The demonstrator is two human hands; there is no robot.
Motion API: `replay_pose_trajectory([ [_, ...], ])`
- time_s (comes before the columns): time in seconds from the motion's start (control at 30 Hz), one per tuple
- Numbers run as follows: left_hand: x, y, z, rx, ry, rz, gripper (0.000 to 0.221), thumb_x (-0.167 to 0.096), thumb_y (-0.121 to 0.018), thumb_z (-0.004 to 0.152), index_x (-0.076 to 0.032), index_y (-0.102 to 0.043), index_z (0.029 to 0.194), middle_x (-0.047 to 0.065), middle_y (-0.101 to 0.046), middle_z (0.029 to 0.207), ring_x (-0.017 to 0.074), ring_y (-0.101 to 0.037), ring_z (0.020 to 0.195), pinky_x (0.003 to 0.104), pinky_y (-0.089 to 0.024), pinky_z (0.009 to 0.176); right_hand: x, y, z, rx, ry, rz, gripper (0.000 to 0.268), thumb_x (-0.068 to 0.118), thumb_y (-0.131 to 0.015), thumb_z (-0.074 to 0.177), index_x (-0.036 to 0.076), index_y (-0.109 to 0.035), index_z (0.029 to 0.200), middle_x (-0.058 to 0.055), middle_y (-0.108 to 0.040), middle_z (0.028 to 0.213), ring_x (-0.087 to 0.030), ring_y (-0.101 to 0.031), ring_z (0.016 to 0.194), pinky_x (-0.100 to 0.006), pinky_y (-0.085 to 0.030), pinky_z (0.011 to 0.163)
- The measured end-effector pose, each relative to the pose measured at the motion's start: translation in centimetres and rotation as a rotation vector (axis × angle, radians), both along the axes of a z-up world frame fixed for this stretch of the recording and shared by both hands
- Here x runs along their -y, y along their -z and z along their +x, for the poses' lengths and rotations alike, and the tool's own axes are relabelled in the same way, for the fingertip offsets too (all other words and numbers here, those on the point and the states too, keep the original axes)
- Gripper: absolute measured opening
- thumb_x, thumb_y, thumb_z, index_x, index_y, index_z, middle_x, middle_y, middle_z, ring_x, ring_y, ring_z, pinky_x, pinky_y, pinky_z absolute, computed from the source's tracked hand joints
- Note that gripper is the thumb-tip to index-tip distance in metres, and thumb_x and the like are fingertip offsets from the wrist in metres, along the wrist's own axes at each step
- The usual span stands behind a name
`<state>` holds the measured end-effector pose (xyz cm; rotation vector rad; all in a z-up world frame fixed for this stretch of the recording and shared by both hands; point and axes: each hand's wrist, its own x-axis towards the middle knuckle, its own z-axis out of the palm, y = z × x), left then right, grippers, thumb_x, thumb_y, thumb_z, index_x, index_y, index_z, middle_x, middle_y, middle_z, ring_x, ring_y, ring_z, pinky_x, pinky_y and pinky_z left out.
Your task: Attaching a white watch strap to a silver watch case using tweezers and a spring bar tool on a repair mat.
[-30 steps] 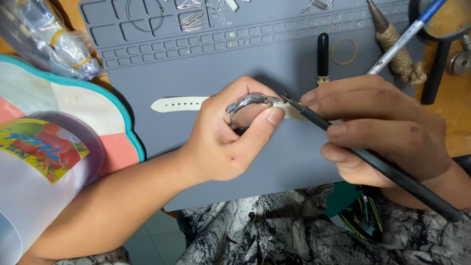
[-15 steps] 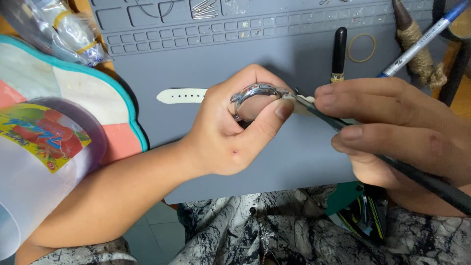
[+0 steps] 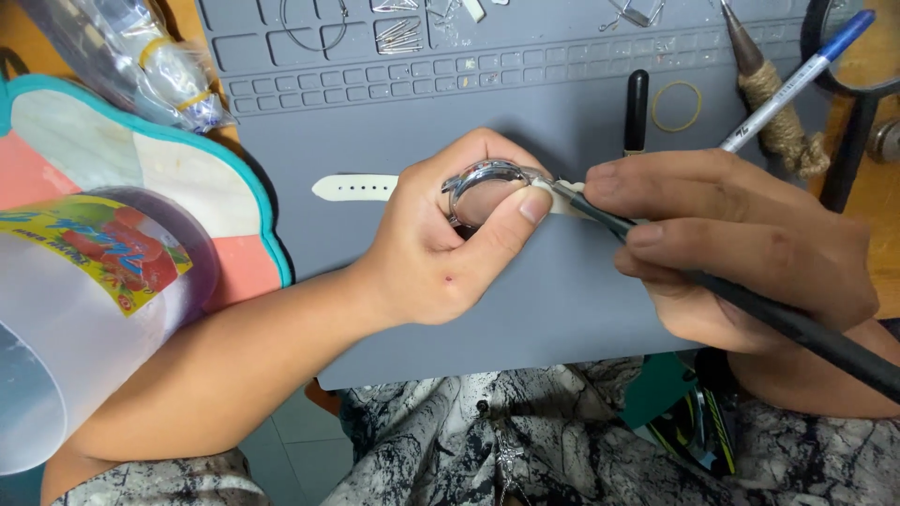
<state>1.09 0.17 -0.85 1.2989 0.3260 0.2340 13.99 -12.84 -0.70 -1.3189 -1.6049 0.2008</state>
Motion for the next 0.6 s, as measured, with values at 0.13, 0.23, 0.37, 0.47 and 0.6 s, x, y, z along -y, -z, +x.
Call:
replay_pose_trajectory([
  [0.13,0.1,0.0,0.0,-0.017,0.002,0.017,0.011,-0.016,-0.041,0.082,-0.006,-0.043,0.078,-0.008,-0.025,0.048,0.0025,-0.022,0.044,0.018,-0.019,0.043,0.6,-1.7,0.4,0.021,-0.030,-0.264,0.019,0.003,-0.051,0.076,-0.005,-0.043,0.091,-0.032,-0.050,0.092,-0.044,-0.055,0.090,-0.046,-0.056,0.078],
  [0.23,0.1,0.1,0.0,-0.014,-0.013,0.052,0.011,-0.017,-0.042,0.082,-0.007,-0.044,0.078,-0.009,-0.025,0.049,0.0027,-0.022,0.046,0.017,-0.021,0.045,0.3,-1.5,0.5,0.042,-0.056,-0.174,0.018,0.001,-0.053,0.073,-0.008,-0.044,0.086,-0.032,-0.051,0.085,-0.044,-0.057,0.083,-0.050,-0.056,0.075],
  [0.37,0.1,0.1,-0.1,-0.018,-0.021,0.051,0.010,-0.017,-0.043,0.082,-0.007,-0.044,0.078,-0.009,-0.029,0.051,0.0020,-0.024,0.047,0.017,-0.022,0.045,0.2,-2.2,0.2,0.030,-0.050,-0.230,0.020,0.000,-0.053,0.073,-0.008,-0.043,0.087,-0.033,-0.050,0.088,-0.043,-0.056,0.086,-0.048,-0.055,0.077],
  [0.47,0.1,0.1,0.0,-0.018,-0.019,0.048,0.010,-0.016,-0.042,0.082,-0.007,-0.044,0.078,-0.009,-0.029,0.051,0.0019,-0.024,0.047,0.017,-0.022,0.045,0.7,-2.1,0.2,0.015,-0.045,-0.280,0.021,0.001,-0.052,0.075,-0.006,-0.041,0.091,-0.031,-0.048,0.094,-0.043,-0.054,0.093,-0.049,-0.054,0.084],
  [0.6,0.1,0.2,-0.1,-0.019,-0.018,0.031,0.010,-0.016,-0.042,0.082,-0.007,-0.044,0.078,-0.009,-0.027,0.050,0.0017,-0.022,0.046,0.017,-0.020,0.044,1.1,-2.1,0.1,0.016,-0.052,-0.329,0.026,0.004,-0.053,0.077,-0.002,-0.040,0.098,-0.029,-0.046,0.101,-0.043,-0.051,0.100,-0.050,-0.054,0.090],
])
